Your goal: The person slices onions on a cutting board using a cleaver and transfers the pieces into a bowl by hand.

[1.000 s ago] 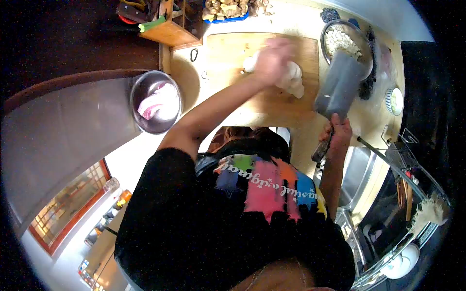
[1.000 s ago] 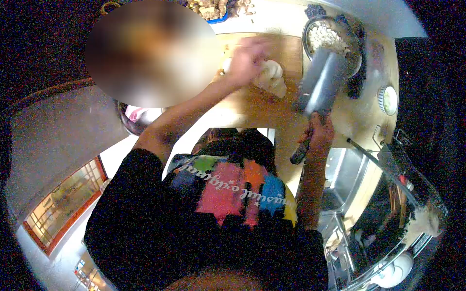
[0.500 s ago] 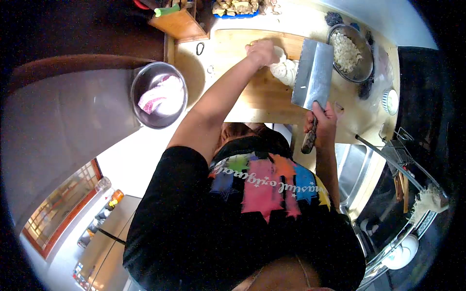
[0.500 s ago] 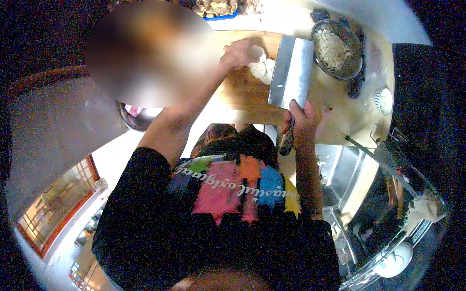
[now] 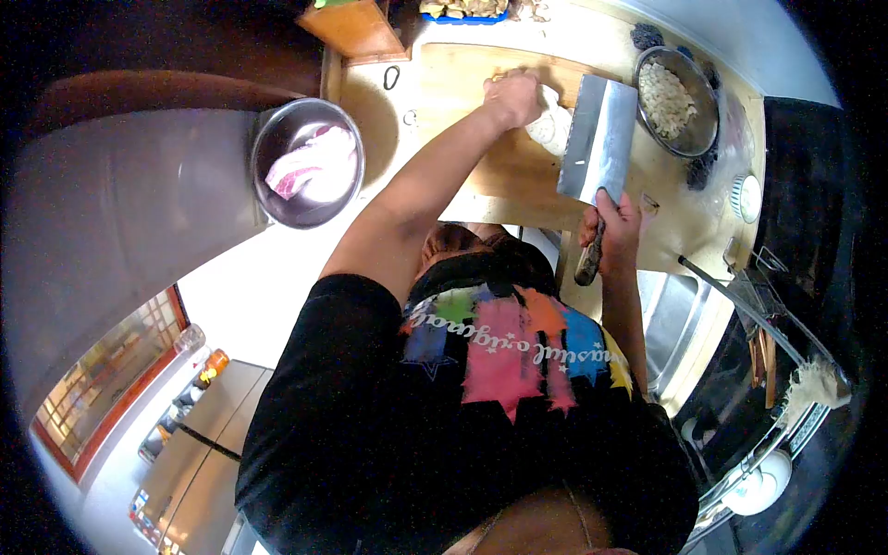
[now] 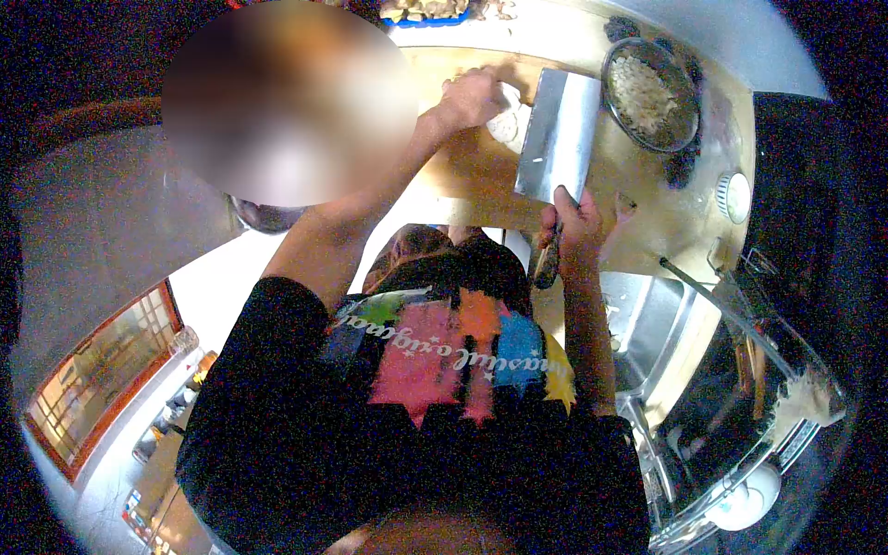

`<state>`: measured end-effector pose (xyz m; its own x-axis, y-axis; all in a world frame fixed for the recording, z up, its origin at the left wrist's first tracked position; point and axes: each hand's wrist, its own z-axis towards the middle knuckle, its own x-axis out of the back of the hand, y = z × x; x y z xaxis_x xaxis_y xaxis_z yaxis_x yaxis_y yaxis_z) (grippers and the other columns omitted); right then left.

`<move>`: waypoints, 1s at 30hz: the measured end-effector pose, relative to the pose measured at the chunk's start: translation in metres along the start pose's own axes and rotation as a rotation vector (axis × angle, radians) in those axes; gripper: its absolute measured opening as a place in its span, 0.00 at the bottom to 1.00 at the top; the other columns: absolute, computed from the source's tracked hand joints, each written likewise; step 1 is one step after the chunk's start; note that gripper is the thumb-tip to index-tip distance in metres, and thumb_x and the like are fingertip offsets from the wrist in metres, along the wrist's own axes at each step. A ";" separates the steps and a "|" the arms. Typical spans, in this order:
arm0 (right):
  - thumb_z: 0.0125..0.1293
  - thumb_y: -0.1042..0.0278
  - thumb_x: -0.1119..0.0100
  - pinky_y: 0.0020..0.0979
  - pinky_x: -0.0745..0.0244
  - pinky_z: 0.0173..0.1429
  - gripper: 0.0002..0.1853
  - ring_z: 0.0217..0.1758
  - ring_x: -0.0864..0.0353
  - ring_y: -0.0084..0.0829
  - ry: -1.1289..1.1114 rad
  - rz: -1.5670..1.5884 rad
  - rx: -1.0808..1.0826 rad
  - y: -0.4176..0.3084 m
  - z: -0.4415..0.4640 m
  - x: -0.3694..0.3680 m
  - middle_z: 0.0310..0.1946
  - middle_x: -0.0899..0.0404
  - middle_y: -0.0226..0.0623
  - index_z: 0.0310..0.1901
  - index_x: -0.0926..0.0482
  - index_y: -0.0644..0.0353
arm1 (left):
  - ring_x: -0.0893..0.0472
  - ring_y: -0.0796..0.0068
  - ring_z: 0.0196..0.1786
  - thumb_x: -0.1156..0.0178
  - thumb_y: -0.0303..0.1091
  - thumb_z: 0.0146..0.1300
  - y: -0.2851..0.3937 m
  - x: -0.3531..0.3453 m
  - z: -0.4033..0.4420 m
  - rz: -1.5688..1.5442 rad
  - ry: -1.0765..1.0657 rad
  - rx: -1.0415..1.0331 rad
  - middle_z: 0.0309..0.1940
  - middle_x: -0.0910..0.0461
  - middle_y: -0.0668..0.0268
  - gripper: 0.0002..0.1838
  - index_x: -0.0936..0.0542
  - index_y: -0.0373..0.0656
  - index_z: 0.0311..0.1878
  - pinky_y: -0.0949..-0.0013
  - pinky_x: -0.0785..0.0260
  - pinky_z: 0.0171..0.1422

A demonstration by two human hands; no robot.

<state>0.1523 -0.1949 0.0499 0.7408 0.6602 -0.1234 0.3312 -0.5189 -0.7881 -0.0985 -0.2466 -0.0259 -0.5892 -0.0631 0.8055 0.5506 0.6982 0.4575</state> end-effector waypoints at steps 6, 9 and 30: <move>0.72 0.66 0.48 0.26 0.37 0.16 0.05 0.12 0.36 0.21 -0.039 0.047 0.043 -0.002 -0.002 -0.002 0.16 0.34 0.28 0.40 0.31 0.56 | 0.21 0.59 0.57 0.37 0.42 0.56 0.001 0.016 -0.012 -0.090 0.008 0.002 0.50 0.19 0.58 0.23 0.24 0.46 0.54 0.51 0.33 0.61; 0.72 0.66 0.48 0.26 0.37 0.16 0.06 0.12 0.36 0.21 -0.044 -0.053 0.087 0.003 -0.003 0.005 0.16 0.33 0.27 0.39 0.30 0.57 | 0.20 0.61 0.54 0.35 0.36 0.53 -0.031 0.022 -0.031 -0.245 -0.021 -0.073 0.46 0.18 0.57 0.23 0.23 0.44 0.54 0.61 0.29 0.59; 0.69 0.58 0.47 0.56 0.27 0.35 0.12 0.31 0.20 0.59 -0.291 -1.524 0.620 0.032 0.022 -0.046 0.24 0.21 0.54 0.38 0.29 0.60 | 0.22 0.47 0.52 0.28 0.29 0.44 -0.080 -0.042 -0.145 -0.376 0.386 0.240 0.47 0.24 0.43 0.43 0.35 0.36 0.66 0.57 0.27 0.60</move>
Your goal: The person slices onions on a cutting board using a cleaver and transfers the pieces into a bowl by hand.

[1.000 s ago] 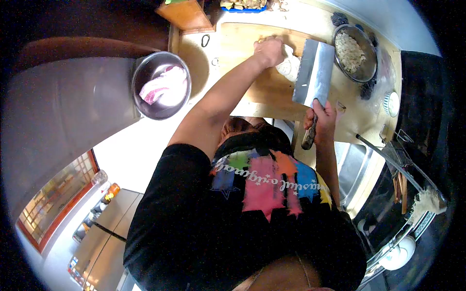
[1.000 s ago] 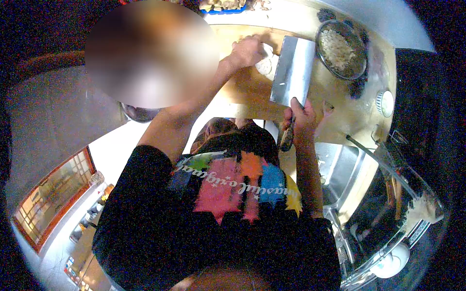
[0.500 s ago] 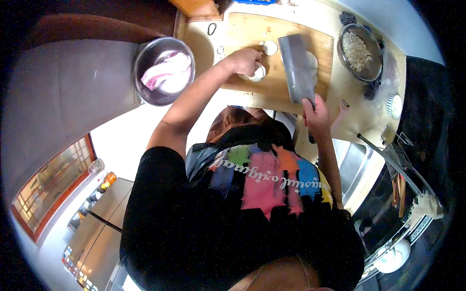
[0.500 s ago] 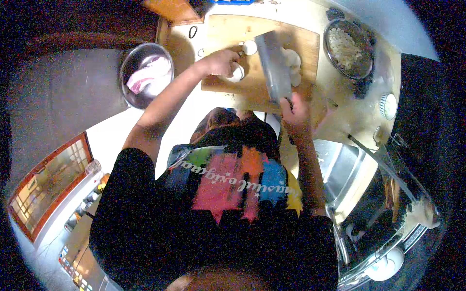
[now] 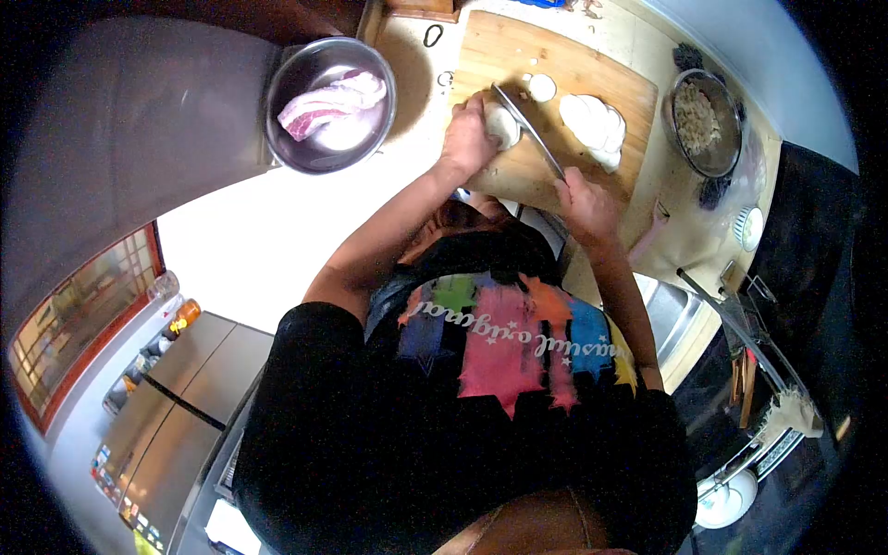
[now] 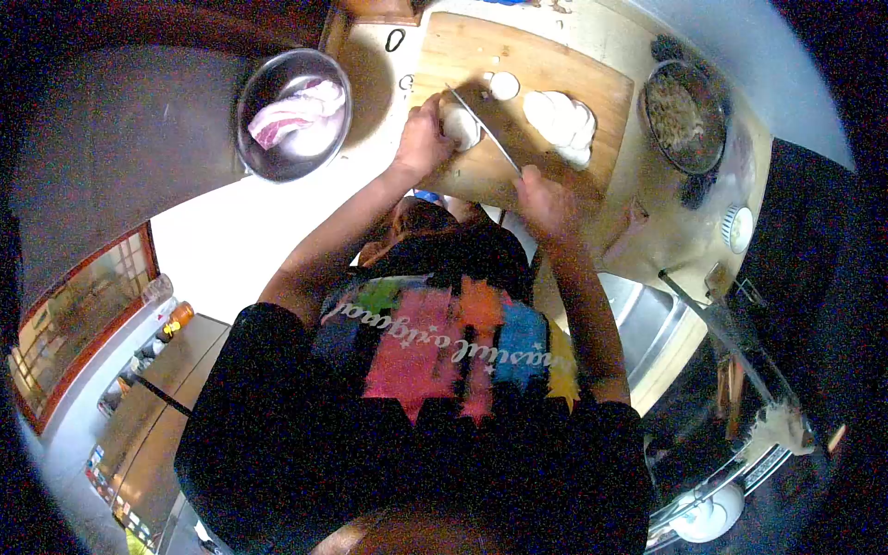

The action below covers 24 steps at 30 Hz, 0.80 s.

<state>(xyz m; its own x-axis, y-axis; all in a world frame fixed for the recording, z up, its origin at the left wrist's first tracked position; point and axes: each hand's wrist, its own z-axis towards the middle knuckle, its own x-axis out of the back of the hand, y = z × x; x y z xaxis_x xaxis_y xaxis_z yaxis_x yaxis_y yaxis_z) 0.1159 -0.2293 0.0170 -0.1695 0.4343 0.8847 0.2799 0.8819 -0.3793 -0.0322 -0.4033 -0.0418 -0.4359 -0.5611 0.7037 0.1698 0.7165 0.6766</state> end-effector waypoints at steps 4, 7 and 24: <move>0.69 0.57 0.46 0.56 0.26 0.35 0.13 0.31 0.19 0.58 0.046 0.052 -0.034 0.007 0.005 -0.012 0.25 0.21 0.54 0.38 0.29 0.60 | 0.28 0.46 0.60 0.32 0.27 0.47 -0.004 0.015 -0.004 -0.101 -0.093 -0.048 0.55 0.30 0.41 0.40 0.36 0.35 0.65 0.58 0.30 0.64; 0.68 0.57 0.46 0.56 0.26 0.36 0.13 0.31 0.19 0.58 0.072 0.063 -0.022 0.007 0.006 -0.013 0.26 0.20 0.55 0.42 0.28 0.60 | 0.22 0.48 0.52 0.29 0.30 0.49 -0.014 0.010 -0.012 -0.035 -0.067 -0.202 0.54 0.30 0.45 0.34 0.30 0.40 0.61 0.60 0.27 0.60; 0.70 0.60 0.52 0.56 0.27 0.40 0.11 0.37 0.19 0.57 -0.228 -0.141 -0.089 -0.048 0.025 0.036 0.31 0.19 0.55 0.48 0.27 0.56 | 0.27 0.54 0.54 0.35 0.36 0.57 -0.016 -0.004 -0.008 0.004 0.044 -0.531 0.51 0.26 0.60 0.18 0.20 0.44 0.51 0.57 0.28 0.55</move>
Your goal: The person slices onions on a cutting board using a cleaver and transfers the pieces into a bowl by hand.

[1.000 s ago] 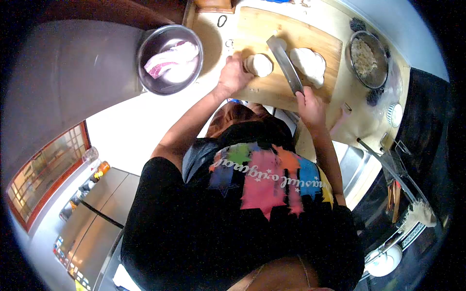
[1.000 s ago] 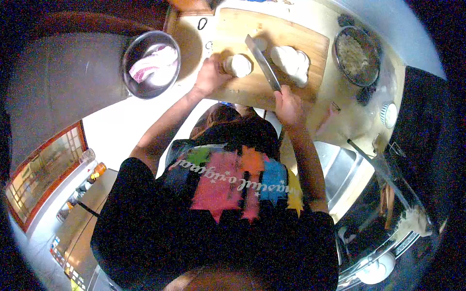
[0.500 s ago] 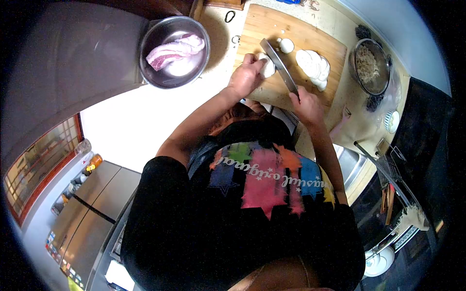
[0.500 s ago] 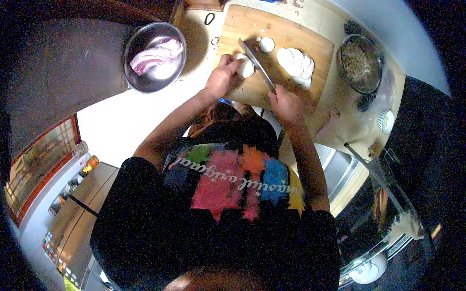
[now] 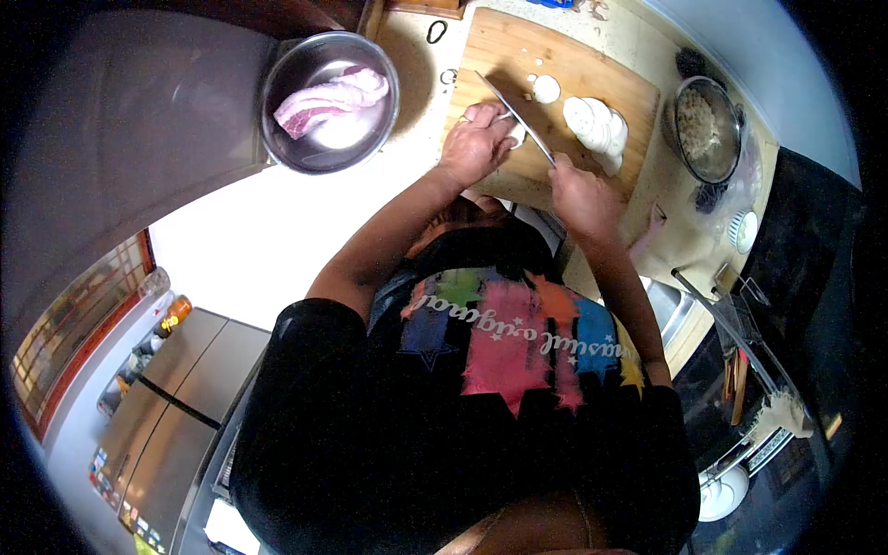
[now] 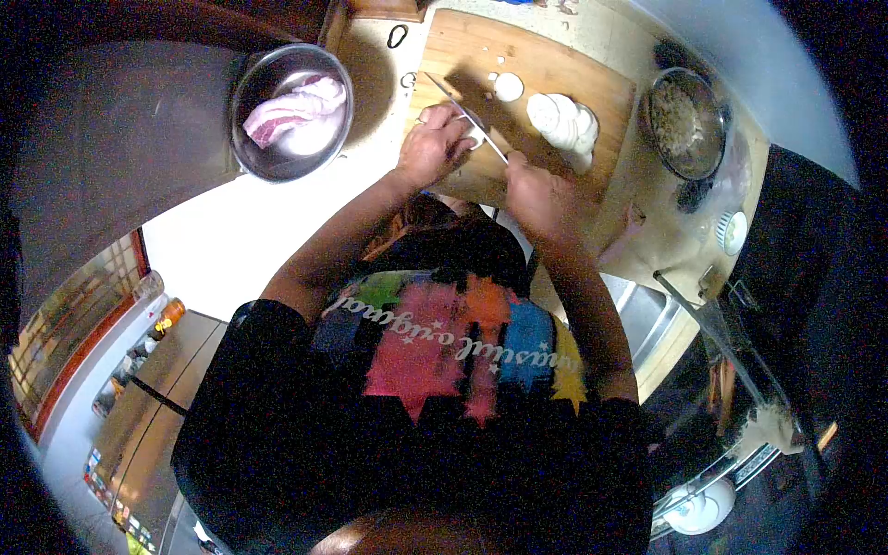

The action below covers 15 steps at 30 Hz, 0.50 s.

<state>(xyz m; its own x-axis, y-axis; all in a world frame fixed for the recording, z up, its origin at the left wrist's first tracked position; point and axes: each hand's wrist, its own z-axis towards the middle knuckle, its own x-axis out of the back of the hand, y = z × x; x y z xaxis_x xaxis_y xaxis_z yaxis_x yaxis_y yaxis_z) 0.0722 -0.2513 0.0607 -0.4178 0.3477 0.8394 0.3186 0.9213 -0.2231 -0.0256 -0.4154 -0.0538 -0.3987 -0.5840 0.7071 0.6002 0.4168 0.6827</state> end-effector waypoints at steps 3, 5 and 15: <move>0.71 0.60 0.54 0.56 0.26 0.41 0.11 0.36 0.18 0.57 -0.002 -0.041 -0.043 -0.003 0.017 -0.014 0.29 0.19 0.55 0.46 0.28 0.57 | 0.25 0.53 0.53 0.35 0.37 0.59 -0.001 0.001 0.000 0.011 0.029 -0.018 0.52 0.26 0.59 0.17 0.20 0.44 0.51 0.56 0.27 0.51; 0.71 0.60 0.54 0.56 0.26 0.40 0.12 0.36 0.18 0.57 0.027 -0.041 -0.021 0.006 0.033 -0.046 0.29 0.19 0.54 0.46 0.28 0.57 | 0.24 0.52 0.52 0.35 0.37 0.60 0.000 0.000 -0.002 0.012 0.043 -0.042 0.52 0.26 0.58 0.16 0.20 0.44 0.50 0.55 0.25 0.48; 0.70 0.60 0.53 0.56 0.26 0.41 0.15 0.34 0.18 0.57 0.001 -0.008 0.032 0.006 0.016 -0.020 0.27 0.20 0.56 0.51 0.27 0.58 | 0.27 0.56 0.55 0.36 0.40 0.60 -0.001 0.001 -0.003 0.043 -0.018 0.002 0.54 0.27 0.60 0.16 0.21 0.44 0.50 0.57 0.27 0.52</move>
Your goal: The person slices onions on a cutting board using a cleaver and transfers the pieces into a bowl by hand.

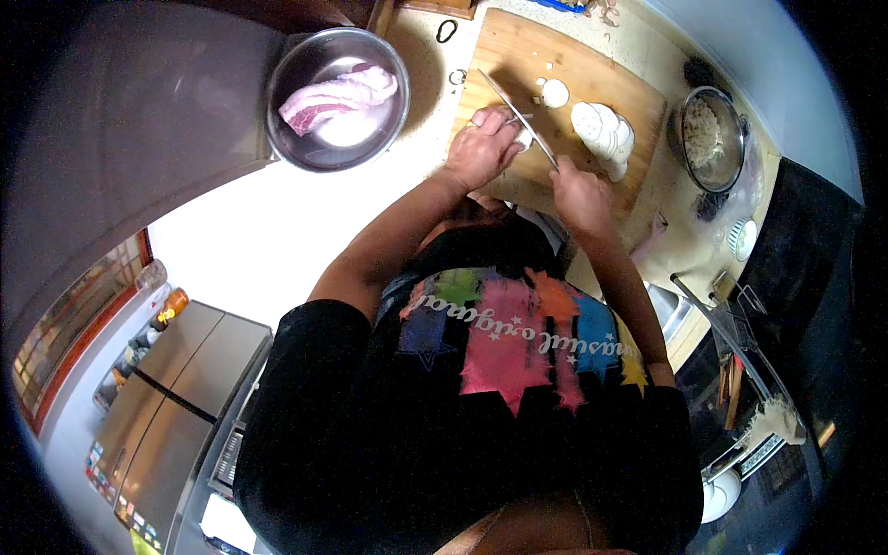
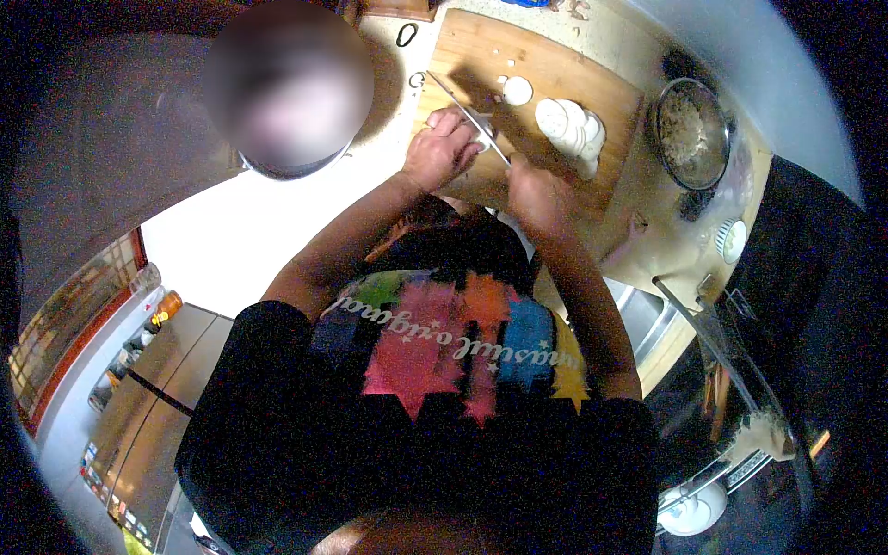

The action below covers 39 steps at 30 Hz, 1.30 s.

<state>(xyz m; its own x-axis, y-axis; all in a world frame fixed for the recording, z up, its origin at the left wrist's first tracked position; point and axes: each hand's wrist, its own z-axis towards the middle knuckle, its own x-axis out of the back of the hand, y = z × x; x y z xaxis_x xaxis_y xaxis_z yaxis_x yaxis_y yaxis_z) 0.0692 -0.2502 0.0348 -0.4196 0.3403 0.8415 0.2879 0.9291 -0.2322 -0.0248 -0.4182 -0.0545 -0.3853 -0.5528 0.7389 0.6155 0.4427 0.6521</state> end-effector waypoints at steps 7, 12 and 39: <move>0.70 0.60 0.53 0.56 0.26 0.41 0.14 0.33 0.19 0.58 0.091 -0.023 0.002 -0.006 0.025 -0.025 0.26 0.20 0.57 0.49 0.26 0.59 | 0.26 0.55 0.57 0.37 0.41 0.61 -0.008 -0.006 -0.004 0.014 0.019 -0.029 0.55 0.28 0.59 0.18 0.22 0.47 0.53 0.56 0.25 0.51; 0.70 0.60 0.51 0.56 0.27 0.41 0.13 0.33 0.19 0.59 0.128 0.134 0.025 -0.007 0.003 0.001 0.28 0.20 0.56 0.49 0.27 0.59 | 0.23 0.55 0.54 0.37 0.42 0.62 -0.010 -0.011 -0.011 0.009 0.070 -0.046 0.56 0.29 0.59 0.17 0.22 0.49 0.53 0.56 0.23 0.48; 0.69 0.59 0.48 0.56 0.28 0.42 0.14 0.36 0.20 0.61 0.133 0.249 0.071 -0.009 0.005 -0.008 0.30 0.20 0.58 0.44 0.26 0.63 | 0.27 0.54 0.54 0.37 0.36 0.61 -0.014 -0.005 -0.015 -0.033 0.053 -0.056 0.49 0.29 0.58 0.14 0.23 0.44 0.48 0.58 0.26 0.52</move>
<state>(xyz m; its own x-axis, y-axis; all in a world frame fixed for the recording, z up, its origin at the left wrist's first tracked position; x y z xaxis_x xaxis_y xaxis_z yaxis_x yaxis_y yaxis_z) 0.0661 -0.2604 0.0273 -0.2257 0.5412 0.8100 0.3046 0.8290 -0.4690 -0.0214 -0.4322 -0.0696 -0.3697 -0.6040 0.7060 0.6413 0.3840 0.6643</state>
